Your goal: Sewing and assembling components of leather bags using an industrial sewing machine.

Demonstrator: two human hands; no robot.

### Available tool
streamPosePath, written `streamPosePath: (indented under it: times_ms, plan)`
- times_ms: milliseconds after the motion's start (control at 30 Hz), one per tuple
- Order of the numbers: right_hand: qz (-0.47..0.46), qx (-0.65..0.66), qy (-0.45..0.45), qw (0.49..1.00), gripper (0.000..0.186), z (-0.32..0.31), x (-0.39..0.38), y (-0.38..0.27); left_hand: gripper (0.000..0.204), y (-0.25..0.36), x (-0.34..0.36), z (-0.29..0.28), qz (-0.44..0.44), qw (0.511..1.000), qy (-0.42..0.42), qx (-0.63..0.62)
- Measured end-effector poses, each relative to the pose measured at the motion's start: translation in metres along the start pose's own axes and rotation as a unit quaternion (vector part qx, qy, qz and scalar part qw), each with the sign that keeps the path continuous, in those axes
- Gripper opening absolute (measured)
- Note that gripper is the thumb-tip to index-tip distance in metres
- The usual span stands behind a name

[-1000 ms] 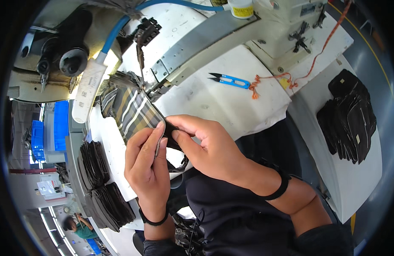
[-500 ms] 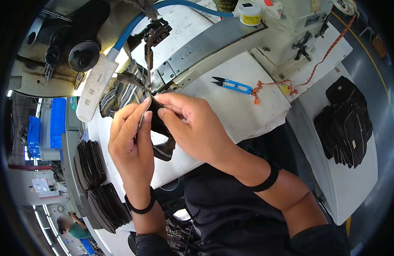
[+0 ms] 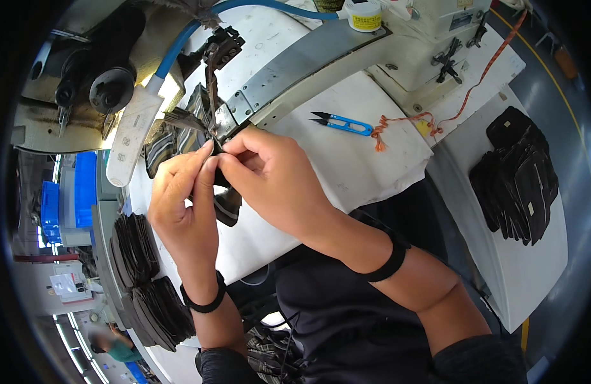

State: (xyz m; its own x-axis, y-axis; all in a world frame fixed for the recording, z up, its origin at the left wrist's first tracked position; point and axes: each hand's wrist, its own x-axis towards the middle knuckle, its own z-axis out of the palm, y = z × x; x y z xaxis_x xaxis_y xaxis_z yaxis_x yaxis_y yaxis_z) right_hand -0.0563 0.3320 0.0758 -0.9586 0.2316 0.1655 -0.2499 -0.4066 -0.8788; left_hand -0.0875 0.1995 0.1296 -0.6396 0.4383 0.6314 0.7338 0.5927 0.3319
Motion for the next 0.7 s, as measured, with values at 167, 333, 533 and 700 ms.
streamPosePath:
  times_ms: [167, 333, 533, 700]
  plan:
    - [-0.048, -0.024, 0.026, 0.998, 0.013, 0.008, -0.001, 0.001, 0.029, -0.003, 0.001, -0.006, 0.021, 0.999, -0.031, 0.0]
    - [-0.096, -0.209, 0.091, 0.969, 0.022, 0.004, -0.019, -0.001, 0.036, -0.01, -0.009, -0.006, 0.113, 0.991, -0.02, 0.067]
    - [-0.056, -0.128, 0.033, 0.99, 0.026, -0.001, -0.024, 0.001, 0.034, -0.019, -0.004, -0.01, 0.169, 0.981, -0.015, 0.099]
    - [-0.019, -0.064, 0.027, 0.997, 0.027, 0.001, -0.024, 0.004, 0.033, -0.023, 0.007, -0.012, 0.239, 0.966, -0.032, 0.089]
